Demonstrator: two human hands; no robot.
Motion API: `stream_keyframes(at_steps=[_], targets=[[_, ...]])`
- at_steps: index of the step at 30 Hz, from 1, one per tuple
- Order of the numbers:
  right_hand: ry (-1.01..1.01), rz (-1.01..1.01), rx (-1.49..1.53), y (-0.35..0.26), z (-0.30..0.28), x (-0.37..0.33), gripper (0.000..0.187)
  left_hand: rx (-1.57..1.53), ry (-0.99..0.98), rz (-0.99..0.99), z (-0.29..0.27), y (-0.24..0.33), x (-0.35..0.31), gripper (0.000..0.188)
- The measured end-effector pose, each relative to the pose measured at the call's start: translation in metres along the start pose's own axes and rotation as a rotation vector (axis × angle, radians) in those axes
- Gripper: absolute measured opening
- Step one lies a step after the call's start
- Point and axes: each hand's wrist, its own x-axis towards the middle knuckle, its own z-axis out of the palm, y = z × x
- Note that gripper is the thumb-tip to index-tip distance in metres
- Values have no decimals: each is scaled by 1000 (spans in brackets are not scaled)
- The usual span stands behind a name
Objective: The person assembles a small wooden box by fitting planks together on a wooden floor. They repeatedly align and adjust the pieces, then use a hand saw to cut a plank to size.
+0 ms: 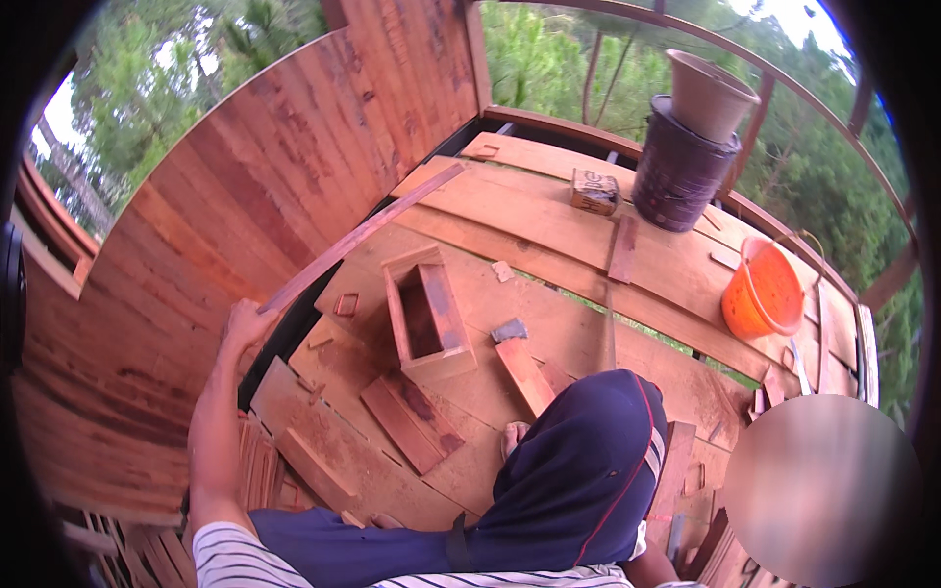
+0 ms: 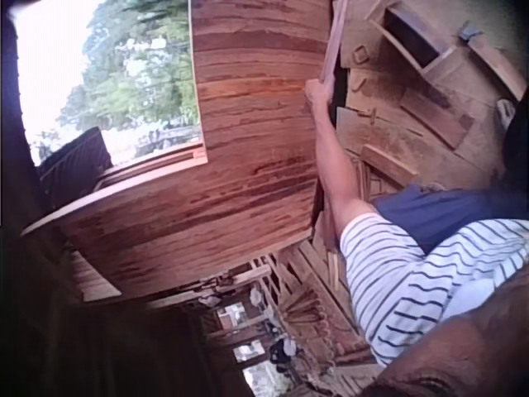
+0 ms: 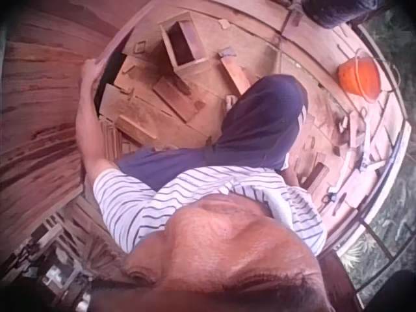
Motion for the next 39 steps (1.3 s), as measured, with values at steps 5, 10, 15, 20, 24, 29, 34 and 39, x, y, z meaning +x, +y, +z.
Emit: stream_keyframes(at_steps=[5,10,15,20,24,29,34,39], targets=[[217,131,134,32,-61,6,70,-571,-461,-402,33,-31,-70,33],[508,100,238,66,-179,63,74,-839,-632,-579,73,-73,-125,32],[651,-171,362,25,-285,134,77,-937,-789,-667,107,-97,-143,36],[370,-468,493,-109,-297,182,80,-1064,-868,-677,141,-110,-147,34],[-208,-506,537,-266,-277,192,82,-1082,-881,-645,173,-115,-136,36],[-819,-359,703,-372,-204,199,73,-1014,-898,-572,186,-128,-156,33],[-785,-370,866,-386,-82,170,61,-975,-882,-539,199,-144,-172,35],[-696,-332,1033,-379,22,118,57,-1045,-867,-524,201,-151,-173,36]])
